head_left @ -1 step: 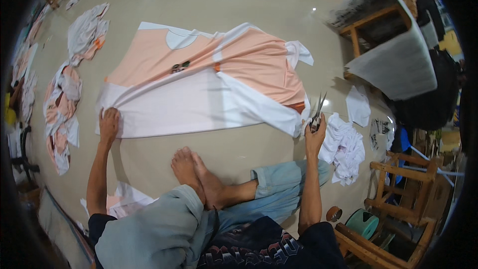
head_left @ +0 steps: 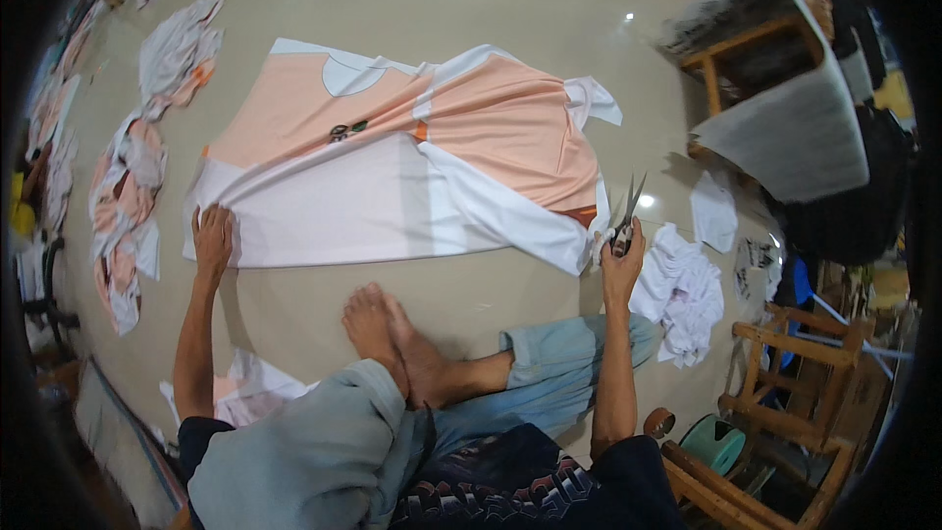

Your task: The person uses scissors to cut a large piece of white fabric that has a pink paper pattern attached to it. They carefully follow the pattern's outline to trim the fabric, occasionally lifting and repositioning the material to continue cutting along the edges.

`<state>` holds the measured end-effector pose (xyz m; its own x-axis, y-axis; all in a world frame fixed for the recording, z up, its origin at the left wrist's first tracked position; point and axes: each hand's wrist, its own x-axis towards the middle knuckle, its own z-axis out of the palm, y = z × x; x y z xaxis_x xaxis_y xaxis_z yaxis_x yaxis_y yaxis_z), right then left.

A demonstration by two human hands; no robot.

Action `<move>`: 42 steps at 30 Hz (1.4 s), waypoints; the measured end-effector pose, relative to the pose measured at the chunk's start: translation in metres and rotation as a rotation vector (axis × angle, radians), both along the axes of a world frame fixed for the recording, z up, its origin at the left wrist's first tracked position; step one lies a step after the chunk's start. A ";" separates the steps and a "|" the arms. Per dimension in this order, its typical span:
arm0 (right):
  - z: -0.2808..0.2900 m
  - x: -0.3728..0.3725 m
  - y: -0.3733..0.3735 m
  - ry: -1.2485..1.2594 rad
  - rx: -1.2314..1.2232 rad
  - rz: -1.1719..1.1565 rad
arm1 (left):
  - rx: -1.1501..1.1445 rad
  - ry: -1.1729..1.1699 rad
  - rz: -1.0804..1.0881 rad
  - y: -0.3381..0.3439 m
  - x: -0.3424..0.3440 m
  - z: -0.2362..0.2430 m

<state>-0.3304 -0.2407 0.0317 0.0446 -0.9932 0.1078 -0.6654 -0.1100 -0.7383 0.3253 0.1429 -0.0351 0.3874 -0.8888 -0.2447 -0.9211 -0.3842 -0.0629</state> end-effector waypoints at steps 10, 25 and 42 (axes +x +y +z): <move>-0.013 0.148 0.129 0.029 -0.015 0.840 | -0.472 -0.017 0.048 -0.058 -0.037 0.001; 0.036 0.084 0.067 -0.308 0.107 0.235 | -0.865 0.337 0.246 -0.057 -0.065 0.076; 0.151 -0.020 0.063 -0.185 0.039 0.145 | 0.461 0.483 0.217 0.117 -0.046 0.217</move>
<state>-0.3504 -0.1775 0.1832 0.1702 -0.9814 0.0890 -0.4978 -0.1636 -0.8518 0.2792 0.2594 0.1814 0.2977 -0.5677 -0.7675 -0.7924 -0.5953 0.1329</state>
